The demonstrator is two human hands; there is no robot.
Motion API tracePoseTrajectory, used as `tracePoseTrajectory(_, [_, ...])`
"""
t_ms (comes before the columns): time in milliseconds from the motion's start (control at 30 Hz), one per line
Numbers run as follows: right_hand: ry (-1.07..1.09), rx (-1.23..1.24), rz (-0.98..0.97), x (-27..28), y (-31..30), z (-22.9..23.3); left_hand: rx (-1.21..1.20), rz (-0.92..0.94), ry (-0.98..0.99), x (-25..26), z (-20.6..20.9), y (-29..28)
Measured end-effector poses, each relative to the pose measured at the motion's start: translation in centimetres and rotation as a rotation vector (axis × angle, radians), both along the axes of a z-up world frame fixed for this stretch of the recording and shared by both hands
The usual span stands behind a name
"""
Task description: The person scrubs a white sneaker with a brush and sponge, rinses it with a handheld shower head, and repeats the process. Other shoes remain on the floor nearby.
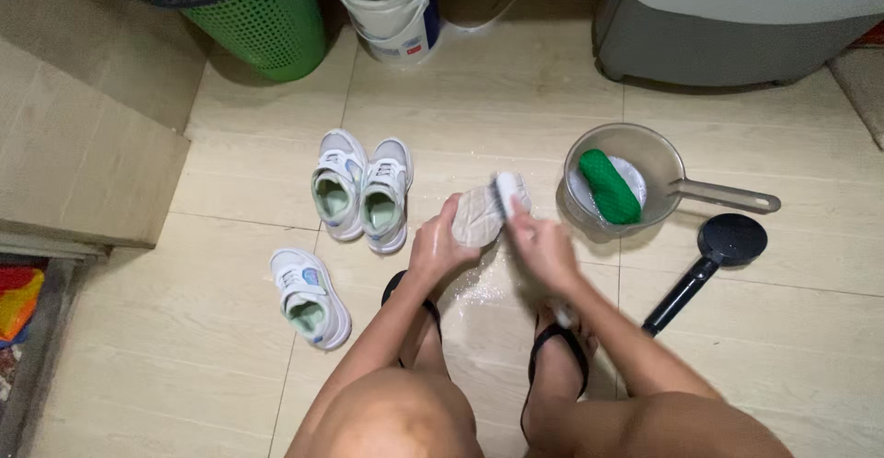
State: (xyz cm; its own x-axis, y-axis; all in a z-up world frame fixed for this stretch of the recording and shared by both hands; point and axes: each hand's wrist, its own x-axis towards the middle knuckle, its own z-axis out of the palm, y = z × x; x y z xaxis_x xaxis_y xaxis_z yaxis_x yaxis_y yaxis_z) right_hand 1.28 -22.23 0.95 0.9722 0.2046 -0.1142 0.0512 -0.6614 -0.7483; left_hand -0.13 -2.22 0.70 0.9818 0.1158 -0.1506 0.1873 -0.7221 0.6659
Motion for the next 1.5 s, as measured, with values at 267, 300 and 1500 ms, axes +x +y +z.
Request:
tracePoseTrajectory(267, [0.132, 0.004, 0.036, 0.1, 0.7, 0.2, 0.021, -0.038, 0.005, 0.7, 0.3, 0.2])
tracePoseTrajectory(300, [0.084, 0.02, 0.018, 0.0, 0.4, 0.2, 0.027, -0.044, 0.01, 0.5, 0.0, -0.2])
tracePoseTrajectory(1500, [0.145, -0.278, -0.802, -0.9, -27.1, -14.4, 0.274, -0.33, 0.267, 7.3, 2.2, -1.2])
